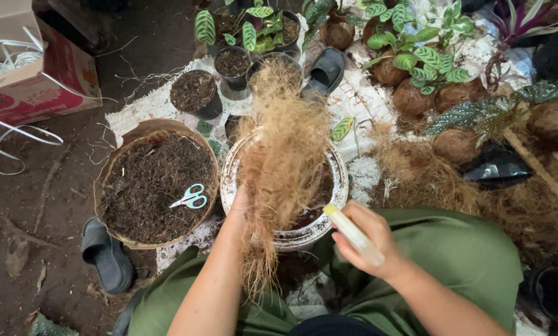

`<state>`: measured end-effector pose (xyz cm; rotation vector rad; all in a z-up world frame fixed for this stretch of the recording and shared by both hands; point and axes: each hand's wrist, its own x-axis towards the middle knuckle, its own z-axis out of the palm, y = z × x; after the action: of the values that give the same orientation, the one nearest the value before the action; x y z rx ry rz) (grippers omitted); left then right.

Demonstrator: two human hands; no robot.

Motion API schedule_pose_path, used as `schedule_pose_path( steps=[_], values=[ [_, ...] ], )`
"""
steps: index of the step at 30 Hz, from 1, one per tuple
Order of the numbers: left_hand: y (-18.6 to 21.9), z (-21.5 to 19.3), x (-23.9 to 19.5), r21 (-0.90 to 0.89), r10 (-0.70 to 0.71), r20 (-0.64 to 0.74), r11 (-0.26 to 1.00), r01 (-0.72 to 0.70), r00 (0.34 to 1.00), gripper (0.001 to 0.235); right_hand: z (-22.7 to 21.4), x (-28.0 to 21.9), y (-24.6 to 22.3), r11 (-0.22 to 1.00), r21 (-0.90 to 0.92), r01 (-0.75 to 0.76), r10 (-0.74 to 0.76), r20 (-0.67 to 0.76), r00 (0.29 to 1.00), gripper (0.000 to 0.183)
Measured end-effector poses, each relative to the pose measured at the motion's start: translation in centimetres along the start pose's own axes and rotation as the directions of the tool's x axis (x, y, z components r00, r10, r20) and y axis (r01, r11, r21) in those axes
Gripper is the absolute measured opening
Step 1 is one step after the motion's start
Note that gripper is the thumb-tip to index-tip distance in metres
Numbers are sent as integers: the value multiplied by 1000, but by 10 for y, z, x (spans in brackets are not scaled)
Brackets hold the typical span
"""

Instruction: The person trims a coconut husk with scissors, places a plant into the husk, then removes it. They then gather loose coconut fiber, place it into a white bucket, and spray it with water from a spray bottle, patting it down to form a base.

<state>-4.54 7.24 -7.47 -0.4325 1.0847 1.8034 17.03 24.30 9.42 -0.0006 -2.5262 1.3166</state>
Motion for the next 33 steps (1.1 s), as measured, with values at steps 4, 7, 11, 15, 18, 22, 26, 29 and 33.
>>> schedule_pose_path(
  steps=[4, 7, 11, 15, 18, 22, 26, 29, 33],
  values=[
    [-4, -1, 4, 309, 90, -184, 951, -30, 979, 86, -2, 5, -6, 980, 88, 180, -180, -12, 984, 33],
    [-7, -3, 17, 512, 238, -217, 854, -97, 947, 99, -1, 6, -5, 1000, 23, 5, -7, 81, 997, 25],
    [-11, -4, 26, 516, 248, -175, 847, -126, 953, 114, -6, 9, 2, 997, -67, -28, 29, 7, 1000, 22],
    [-11, 2, 16, 557, 335, -89, 797, -232, 938, 119, -12, 15, 7, 999, -39, 25, -29, -125, 992, 22],
    [-9, 9, 4, 565, 307, -91, 799, -205, 947, 124, -16, 16, 14, 999, -44, -11, 5, -132, 991, 26],
    [-2, 12, -8, 576, 280, -61, 794, -196, 958, 120, -21, 10, 28, 993, -104, -51, 41, -97, 994, 18],
    [5, 10, -11, 504, 215, -119, 854, -128, 969, 126, -19, 5, 42, 954, 152, -259, 279, -136, 951, 17],
    [4, 1, -16, 335, 106, -140, 941, -53, 984, 92, -15, 6, 51, 870, 341, -356, 420, -134, 898, 25],
    [8, -10, -16, -75, 71, 174, 995, -59, 982, 73, -15, 1, 52, 956, 137, -261, 276, -106, 955, 18]
  ],
)
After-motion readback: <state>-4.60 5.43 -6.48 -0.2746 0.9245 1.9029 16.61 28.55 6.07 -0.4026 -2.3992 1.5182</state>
